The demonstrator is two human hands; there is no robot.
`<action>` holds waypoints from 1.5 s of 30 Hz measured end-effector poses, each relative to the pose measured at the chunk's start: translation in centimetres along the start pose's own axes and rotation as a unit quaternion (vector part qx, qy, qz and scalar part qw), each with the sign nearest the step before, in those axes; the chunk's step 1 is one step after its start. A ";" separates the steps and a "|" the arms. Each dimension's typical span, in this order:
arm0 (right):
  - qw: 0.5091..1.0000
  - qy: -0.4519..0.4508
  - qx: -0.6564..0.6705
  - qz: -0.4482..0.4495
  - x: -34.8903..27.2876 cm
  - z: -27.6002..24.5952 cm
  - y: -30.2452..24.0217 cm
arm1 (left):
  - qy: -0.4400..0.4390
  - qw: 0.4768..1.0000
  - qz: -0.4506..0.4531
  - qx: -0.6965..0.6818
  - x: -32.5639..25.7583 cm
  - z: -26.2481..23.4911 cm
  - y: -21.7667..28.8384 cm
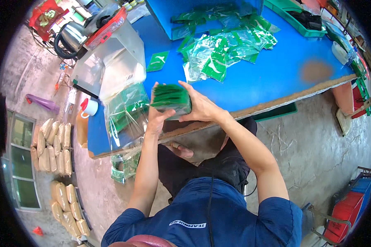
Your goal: Packing small green sachets into larger plastic bags in an industrial workshop.
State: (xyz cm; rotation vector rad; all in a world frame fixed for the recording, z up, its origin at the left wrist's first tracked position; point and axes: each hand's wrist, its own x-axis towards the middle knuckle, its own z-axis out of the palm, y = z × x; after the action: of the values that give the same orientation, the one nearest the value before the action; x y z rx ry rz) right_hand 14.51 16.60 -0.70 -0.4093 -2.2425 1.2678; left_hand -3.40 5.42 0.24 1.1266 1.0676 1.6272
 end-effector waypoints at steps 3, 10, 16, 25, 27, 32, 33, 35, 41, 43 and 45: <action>0.997 0.032 -0.059 -0.028 -0.5 0.5 1.2 | -0.005 0.998 -0.025 0.060 -0.4 -1.4 -2.2; 0.998 0.054 -0.024 -0.013 -0.5 1.2 -0.5 | -0.020 0.999 0.000 0.032 -0.8 0.0 -1.0; 0.999 0.027 -0.040 0.004 0.3 1.1 0.1 | -0.003 0.996 0.013 0.092 -1.3 -0.7 -0.3; 0.998 0.050 -0.008 0.047 0.0 1.9 0.7 | -0.016 0.995 -0.077 0.062 -1.6 -1.4 -2.2; 0.997 0.049 -0.023 0.052 0.4 1.8 0.0 | -0.039 0.996 -0.050 0.068 -1.3 -2.4 -2.7; 0.988 0.055 -0.144 -0.018 -0.4 2.0 1.1 | 0.017 0.984 0.032 0.174 -1.3 -0.5 -1.2; 0.988 0.056 -0.144 -0.019 -0.2 1.7 1.3 | 0.015 0.976 0.047 0.210 -1.3 -0.5 -1.3; 0.985 0.024 -0.171 0.002 -0.1 1.2 0.3 | -0.043 0.954 0.006 0.295 -0.7 -2.0 -1.1; 0.979 0.023 -0.201 -0.005 -1.3 2.0 -3.3 | 0.046 0.997 -0.020 0.057 -3.6 -1.7 -1.3; 0.995 0.005 -0.083 0.056 -1.7 0.6 -6.3 | 0.071 0.996 -0.046 -0.012 -4.9 -3.0 -2.4; 0.993 -0.018 0.036 0.115 -2.3 0.5 -6.7 | 0.011 0.961 -0.074 -0.267 -5.7 -3.4 -2.9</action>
State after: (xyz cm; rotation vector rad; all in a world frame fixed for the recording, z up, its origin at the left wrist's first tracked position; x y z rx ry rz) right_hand 16.10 11.69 4.14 -0.6368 -2.2217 1.4773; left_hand -4.88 0.21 -4.47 0.6546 0.6439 1.6708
